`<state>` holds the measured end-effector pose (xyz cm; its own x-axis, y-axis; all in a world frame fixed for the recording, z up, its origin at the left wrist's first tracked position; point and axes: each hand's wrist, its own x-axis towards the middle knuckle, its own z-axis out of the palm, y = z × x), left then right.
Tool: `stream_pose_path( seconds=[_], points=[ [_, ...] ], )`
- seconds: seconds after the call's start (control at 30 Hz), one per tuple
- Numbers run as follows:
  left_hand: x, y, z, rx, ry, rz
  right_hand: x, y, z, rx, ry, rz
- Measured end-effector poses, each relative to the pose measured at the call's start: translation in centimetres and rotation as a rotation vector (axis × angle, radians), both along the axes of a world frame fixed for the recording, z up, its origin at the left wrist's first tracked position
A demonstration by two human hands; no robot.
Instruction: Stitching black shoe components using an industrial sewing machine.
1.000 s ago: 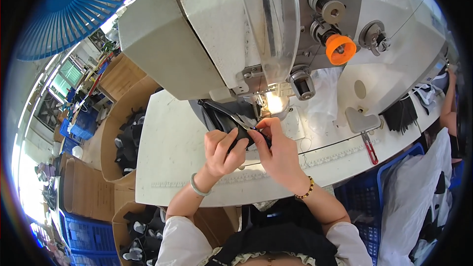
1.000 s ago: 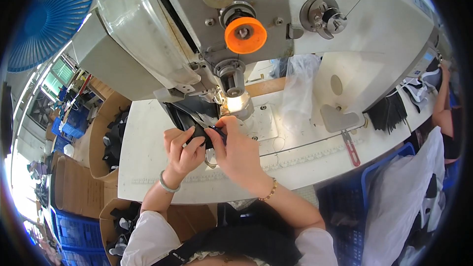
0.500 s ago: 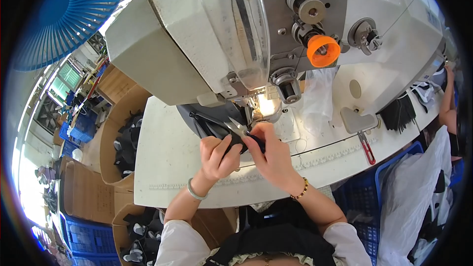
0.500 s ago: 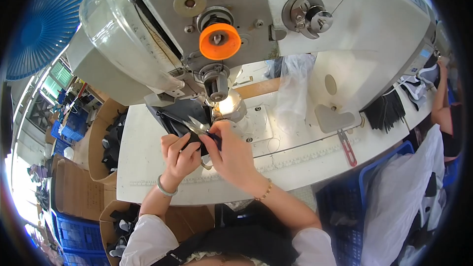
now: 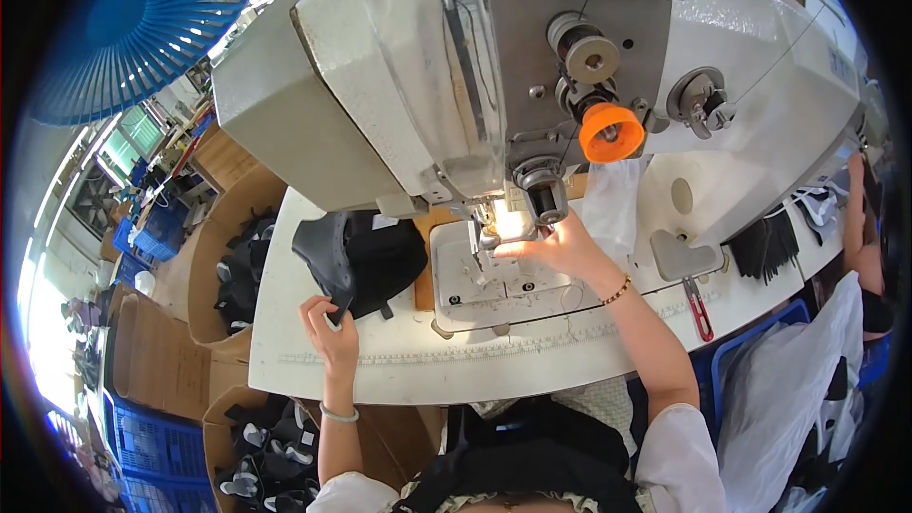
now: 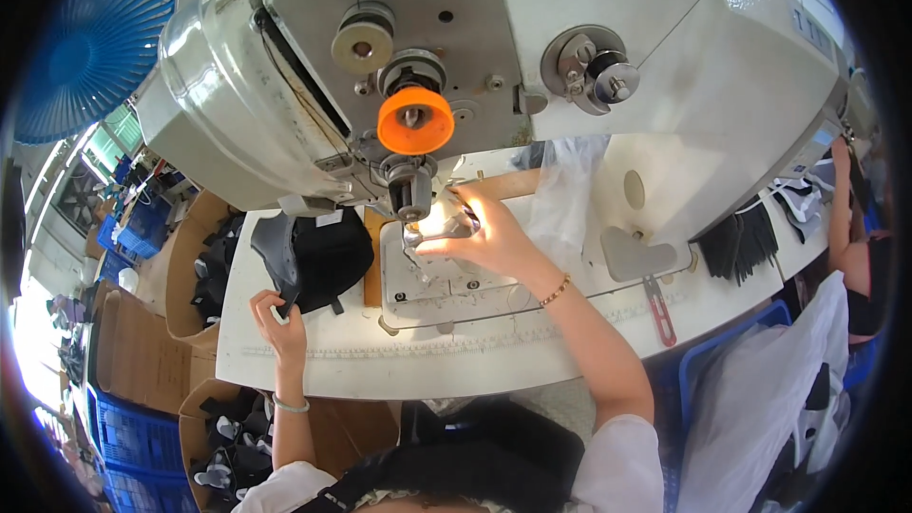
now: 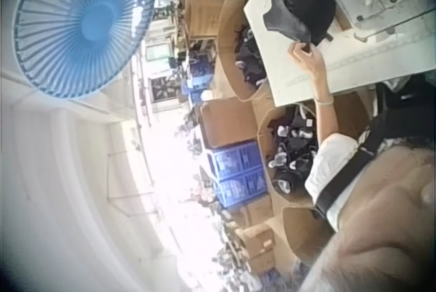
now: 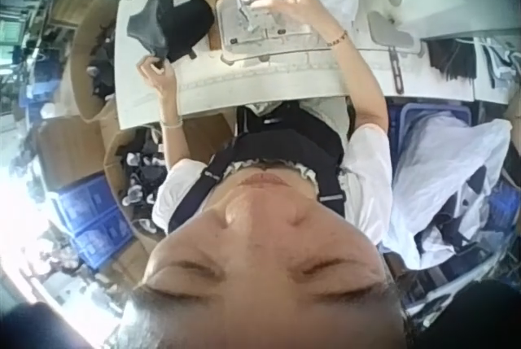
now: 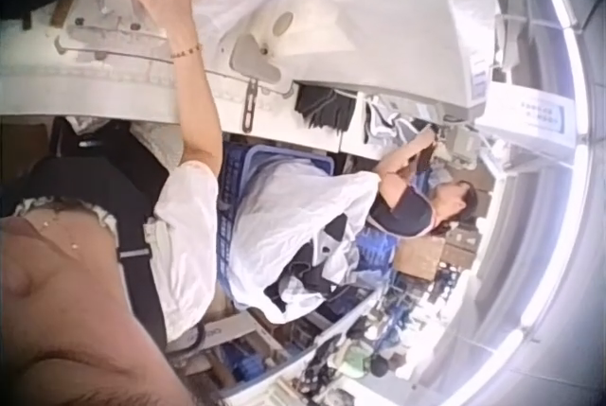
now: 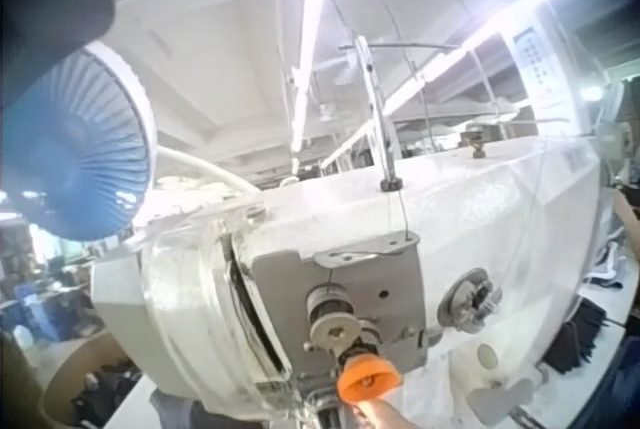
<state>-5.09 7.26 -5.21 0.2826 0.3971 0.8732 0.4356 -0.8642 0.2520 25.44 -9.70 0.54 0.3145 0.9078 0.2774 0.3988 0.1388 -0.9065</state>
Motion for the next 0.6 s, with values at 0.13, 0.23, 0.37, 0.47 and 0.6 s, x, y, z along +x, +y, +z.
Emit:
stream_pose_path(
  seconds=[0.13,0.23,0.37,0.47,0.6],
  points=[
    [-1.5,-0.6,-1.4,-0.281,0.022,0.076,-0.1,-1.6,-2.6,0.286,0.753,-0.044],
    [-1.6,-1.3,-0.8,-0.368,0.043,0.127,1.9,-4.7,-4.0,0.213,0.575,-0.156],
    [-1.3,-1.9,-0.6,-0.327,0.092,0.185,1.3,-8.0,-4.0,0.169,0.218,-0.702],
    [-1.1,-2.6,-0.3,-0.185,0.163,0.267,-0.2,-10.3,-0.8,-0.094,0.462,-0.418],
    [-0.2,-3.4,0.4,-0.089,0.058,0.243,-3.1,-8.5,2.8,-0.181,0.664,0.072]
  ],
)
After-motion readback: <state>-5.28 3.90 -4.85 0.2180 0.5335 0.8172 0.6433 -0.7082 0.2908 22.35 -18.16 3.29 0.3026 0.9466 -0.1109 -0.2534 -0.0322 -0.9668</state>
